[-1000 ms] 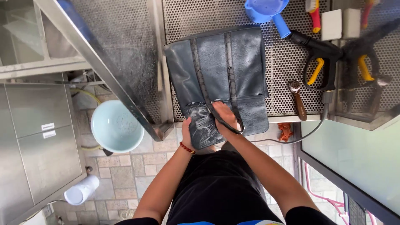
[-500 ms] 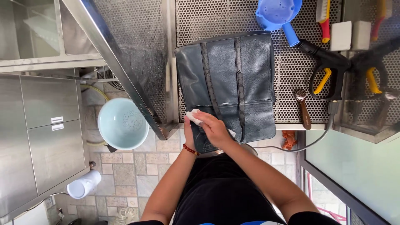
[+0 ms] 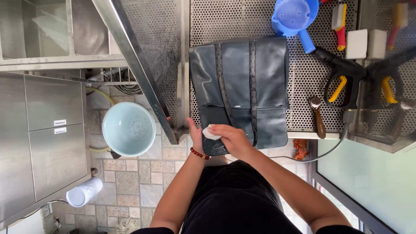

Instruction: Cleaning a leather tote bag using a brush, cleaning solution, and cloth inside a professional cleaning station.

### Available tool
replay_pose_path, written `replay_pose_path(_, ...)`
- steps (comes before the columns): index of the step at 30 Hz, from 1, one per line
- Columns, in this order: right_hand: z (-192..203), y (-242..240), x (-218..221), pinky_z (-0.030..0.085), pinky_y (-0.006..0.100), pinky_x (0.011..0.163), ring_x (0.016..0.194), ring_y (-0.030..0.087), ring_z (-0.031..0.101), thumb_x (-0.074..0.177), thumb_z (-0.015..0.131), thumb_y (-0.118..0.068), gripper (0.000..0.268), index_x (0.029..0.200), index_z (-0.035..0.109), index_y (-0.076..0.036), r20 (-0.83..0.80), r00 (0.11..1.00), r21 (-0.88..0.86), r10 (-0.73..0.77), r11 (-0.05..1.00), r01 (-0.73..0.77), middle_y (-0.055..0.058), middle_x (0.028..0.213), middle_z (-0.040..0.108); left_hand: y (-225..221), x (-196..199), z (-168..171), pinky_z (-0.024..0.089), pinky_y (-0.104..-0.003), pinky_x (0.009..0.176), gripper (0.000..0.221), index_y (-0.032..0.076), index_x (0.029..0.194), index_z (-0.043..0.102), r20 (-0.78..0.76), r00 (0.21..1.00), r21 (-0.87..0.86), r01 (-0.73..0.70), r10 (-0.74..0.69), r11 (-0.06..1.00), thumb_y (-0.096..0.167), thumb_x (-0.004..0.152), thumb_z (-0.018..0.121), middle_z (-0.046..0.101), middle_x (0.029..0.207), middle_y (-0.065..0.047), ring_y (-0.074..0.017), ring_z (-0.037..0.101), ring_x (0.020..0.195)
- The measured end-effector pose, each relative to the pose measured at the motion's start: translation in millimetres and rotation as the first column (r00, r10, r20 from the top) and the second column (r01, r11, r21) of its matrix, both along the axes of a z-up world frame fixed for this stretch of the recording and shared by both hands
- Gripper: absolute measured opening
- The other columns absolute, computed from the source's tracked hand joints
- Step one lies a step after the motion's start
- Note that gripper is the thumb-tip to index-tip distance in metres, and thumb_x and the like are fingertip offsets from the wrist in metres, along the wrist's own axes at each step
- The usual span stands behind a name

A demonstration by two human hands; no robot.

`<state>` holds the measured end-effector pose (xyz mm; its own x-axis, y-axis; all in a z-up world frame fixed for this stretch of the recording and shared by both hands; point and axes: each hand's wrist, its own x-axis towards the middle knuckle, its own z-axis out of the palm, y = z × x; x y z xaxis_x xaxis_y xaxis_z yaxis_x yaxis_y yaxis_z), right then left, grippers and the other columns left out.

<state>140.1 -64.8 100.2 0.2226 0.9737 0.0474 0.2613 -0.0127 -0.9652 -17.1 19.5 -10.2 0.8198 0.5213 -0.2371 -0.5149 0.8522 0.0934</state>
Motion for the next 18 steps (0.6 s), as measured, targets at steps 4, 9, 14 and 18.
replay_pose_path(4,-1,42,7,0.048,0.039,0.115,0.133,0.030,0.063,0.092,0.057,0.008,0.040,0.127,0.069,-0.006,0.066,0.992,0.115,-0.103,0.989,0.095,0.013,0.136,0.067,-2,19,53,0.057,-0.038,0.098,0.085,0.003,0.137,0.058,-0.217,0.976,-0.056,0.009,-0.021,0.998,0.076,0.100,0.037,0.065,0.127,-0.012,-0.0235,0.068,0.112)
replay_pose_path(9,-2,45,-17,0.046,0.042,0.114,0.130,0.033,0.062,0.089,0.062,0.007,0.033,0.117,0.073,-0.007,0.220,0.967,0.222,-0.131,0.972,0.082,0.013,0.127,0.070,10,22,35,0.058,-0.036,0.096,0.078,0.004,0.134,0.060,-0.326,0.945,-0.288,-0.111,0.012,0.951,0.069,0.098,0.035,0.064,0.133,-0.011,-0.0233,0.070,0.113)
replay_pose_path(14,25,-2,-37,0.047,0.042,0.112,0.126,0.028,0.066,0.087,0.063,0.007,0.033,0.114,0.075,-0.008,0.078,0.995,0.133,-0.055,0.990,0.044,0.009,0.124,0.074,1,-11,-37,0.053,-0.035,0.113,0.093,-0.004,0.121,0.063,0.359,0.930,0.006,0.084,-0.081,0.996,0.086,0.112,0.040,0.068,0.132,-0.016,-0.0256,0.068,0.121)
replay_pose_path(18,21,-31,-41,0.045,0.045,0.114,0.126,0.029,0.066,0.086,0.063,0.008,0.032,0.112,0.074,-0.007,0.053,0.999,0.157,-0.005,0.988,-0.003,0.010,0.126,0.073,8,1,12,0.053,-0.042,0.106,0.094,-0.005,0.142,0.056,0.308,0.951,-0.169,0.061,-0.006,0.984,0.079,0.101,0.037,0.067,0.133,-0.018,-0.0305,0.067,0.117)
